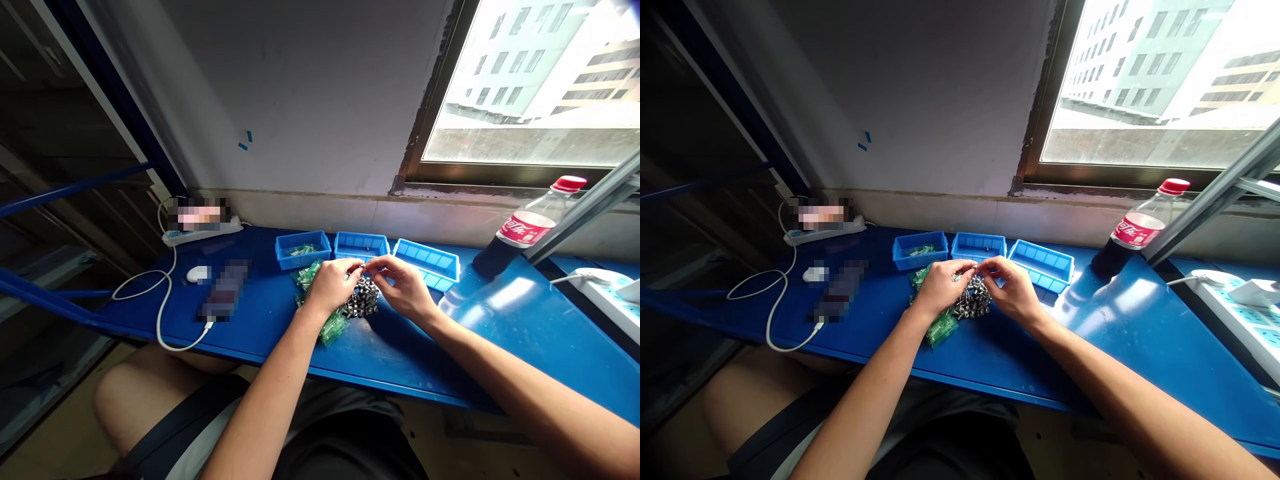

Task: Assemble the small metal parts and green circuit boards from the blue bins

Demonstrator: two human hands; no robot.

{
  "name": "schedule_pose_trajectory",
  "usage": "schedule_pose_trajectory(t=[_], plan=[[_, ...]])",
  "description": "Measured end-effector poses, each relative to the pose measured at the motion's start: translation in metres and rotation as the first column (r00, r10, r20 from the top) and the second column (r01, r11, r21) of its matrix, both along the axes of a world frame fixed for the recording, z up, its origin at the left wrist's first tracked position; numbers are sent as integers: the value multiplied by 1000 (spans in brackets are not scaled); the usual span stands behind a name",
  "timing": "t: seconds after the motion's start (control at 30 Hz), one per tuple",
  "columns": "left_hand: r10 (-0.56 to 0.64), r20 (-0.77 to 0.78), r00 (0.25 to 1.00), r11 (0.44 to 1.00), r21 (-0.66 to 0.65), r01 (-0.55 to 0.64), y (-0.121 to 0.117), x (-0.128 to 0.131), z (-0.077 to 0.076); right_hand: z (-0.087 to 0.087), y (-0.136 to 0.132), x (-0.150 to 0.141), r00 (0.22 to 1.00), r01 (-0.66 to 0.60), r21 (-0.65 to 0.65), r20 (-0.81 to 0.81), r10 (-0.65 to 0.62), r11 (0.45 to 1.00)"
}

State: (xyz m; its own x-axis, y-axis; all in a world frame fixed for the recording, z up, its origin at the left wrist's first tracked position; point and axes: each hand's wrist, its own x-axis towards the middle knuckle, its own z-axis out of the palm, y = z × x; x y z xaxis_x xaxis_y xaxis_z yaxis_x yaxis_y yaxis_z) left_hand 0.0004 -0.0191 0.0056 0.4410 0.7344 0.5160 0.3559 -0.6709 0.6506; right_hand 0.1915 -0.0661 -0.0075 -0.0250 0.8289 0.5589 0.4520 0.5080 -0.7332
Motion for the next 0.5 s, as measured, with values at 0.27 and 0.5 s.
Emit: schedule_pose_trajectory(t=[0.27, 0.5], plan=[[4, 96, 995, 1000, -13, -3, -3, 0, 4, 1, 0, -2, 994, 11, -78, -112, -20, 997], [39, 190, 981, 993, -114, -17, -6, 1, 9, -2, 2, -3, 962, 4, -113, -271, -35, 994]])
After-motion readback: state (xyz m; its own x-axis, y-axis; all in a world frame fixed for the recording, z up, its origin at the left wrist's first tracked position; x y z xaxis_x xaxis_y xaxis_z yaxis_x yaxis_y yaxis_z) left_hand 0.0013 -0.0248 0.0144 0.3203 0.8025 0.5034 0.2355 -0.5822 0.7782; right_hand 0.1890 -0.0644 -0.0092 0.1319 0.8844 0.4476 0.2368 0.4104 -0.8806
